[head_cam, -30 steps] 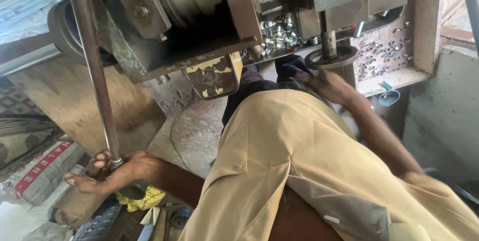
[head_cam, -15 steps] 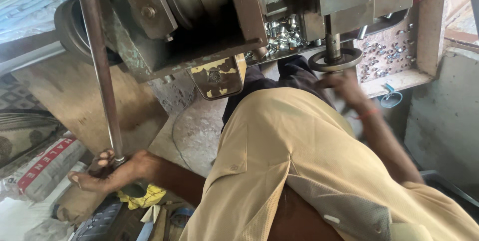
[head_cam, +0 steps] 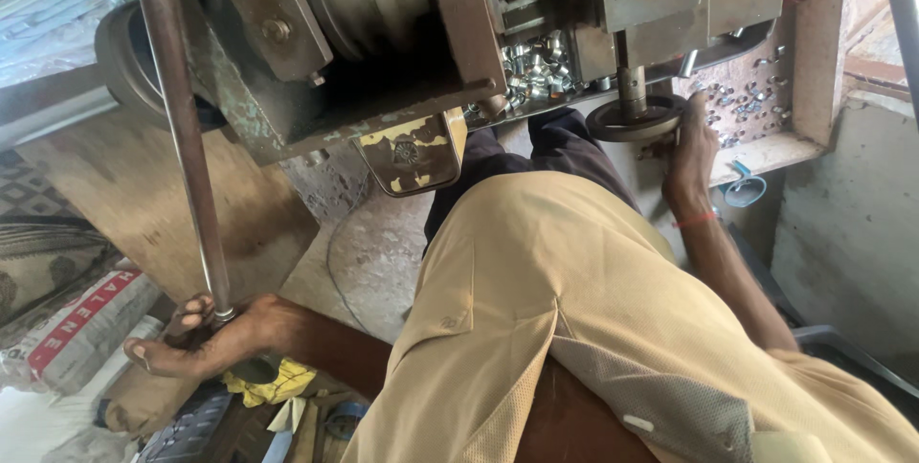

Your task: The person operates a manual metal press in a workshop, repeatedly placing small metal pieces into the press and actuating the lever to shape them. The person handles the metal pieces one at a time and collects the finished parts in a tray.

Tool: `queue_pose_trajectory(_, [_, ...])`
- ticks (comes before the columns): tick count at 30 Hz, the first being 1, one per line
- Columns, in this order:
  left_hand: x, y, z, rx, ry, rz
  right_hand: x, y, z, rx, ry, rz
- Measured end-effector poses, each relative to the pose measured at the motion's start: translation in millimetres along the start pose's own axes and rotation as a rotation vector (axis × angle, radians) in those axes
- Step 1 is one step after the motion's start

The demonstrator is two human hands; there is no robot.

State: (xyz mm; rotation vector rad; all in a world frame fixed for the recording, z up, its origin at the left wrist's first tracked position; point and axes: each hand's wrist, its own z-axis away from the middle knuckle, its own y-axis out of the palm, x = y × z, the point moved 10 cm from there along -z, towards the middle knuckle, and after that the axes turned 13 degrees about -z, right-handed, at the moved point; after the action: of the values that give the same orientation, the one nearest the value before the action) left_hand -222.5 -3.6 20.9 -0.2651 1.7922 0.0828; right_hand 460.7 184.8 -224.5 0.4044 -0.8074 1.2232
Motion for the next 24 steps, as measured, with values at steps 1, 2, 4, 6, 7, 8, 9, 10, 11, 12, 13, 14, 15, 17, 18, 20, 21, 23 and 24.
queue_pose_trajectory(1, [1,-1,0,-0.003,-0.008,0.019,8,-7,-5,-0.042,-0.056,0.022])
queue_pose_trajectory(2, [2,-1,-1,-0.006,-0.014,0.038,8,-9,-9,-0.041,-0.056,-0.02])
queue_pose_trajectory(4, [4,-2,-2,0.0,-0.017,0.057,3,-8,-19,-0.041,-0.057,-0.107])
queue_pose_trajectory(6, [5,-2,-4,0.016,-0.013,0.052,-4,-4,-27,-0.038,-0.073,-0.122])
queue_pose_trajectory(7, [5,-3,-4,0.015,-0.004,0.039,-6,-2,-30,-0.037,-0.081,-0.13])
queue_pose_trajectory(8, [6,-4,-4,0.013,0.003,0.027,-6,-1,-32,-0.045,-0.073,-0.152])
queue_pose_trajectory(9, [6,-5,-4,0.012,0.01,0.017,-7,-3,-33,-0.055,-0.067,-0.174])
queue_pose_trajectory(10, [7,-5,-4,0.015,0.015,0.015,-7,-7,-34,-0.065,-0.059,-0.195])
queue_pose_trajectory(11, [6,-5,-4,0.019,0.021,0.01,-5,-12,-32,-0.092,-0.052,-0.158])
queue_pose_trajectory(12, [6,-5,-4,0.023,0.027,0.006,-2,-16,-28,-0.119,-0.046,-0.121])
queue_pose_trajectory(13, [8,-5,-5,0.024,0.011,0.01,1,-21,-23,-0.146,-0.039,-0.084])
queue_pose_trajectory(14, [10,-5,-5,0.025,-0.007,0.014,7,-18,-17,-0.113,-0.071,0.045])
queue_pose_trajectory(15, [11,-6,-5,0.024,-0.023,0.017,10,-13,-10,-0.077,-0.101,0.176])
queue_pose_trajectory(17, [10,-6,-6,0.035,-0.01,0.039,-9,3,2,-0.006,-0.009,0.273])
queue_pose_trajectory(18, [10,-5,-6,0.042,-0.006,0.05,-28,12,8,0.025,0.11,0.24])
queue_pose_trajectory(20, [11,-8,-7,0.029,-0.007,0.013,-36,52,8,0.261,0.0,0.439])
queue_pose_trajectory(21, [12,-9,-6,0.022,-0.007,-0.004,-13,78,13,0.38,-0.374,0.646])
queue_pose_trajectory(23, [9,-9,-6,0.042,0.039,0.031,11,115,50,0.616,-1.122,1.033])
queue_pose_trajectory(24, [7,-9,-5,0.053,0.063,0.051,5,95,12,0.553,-0.689,0.947])
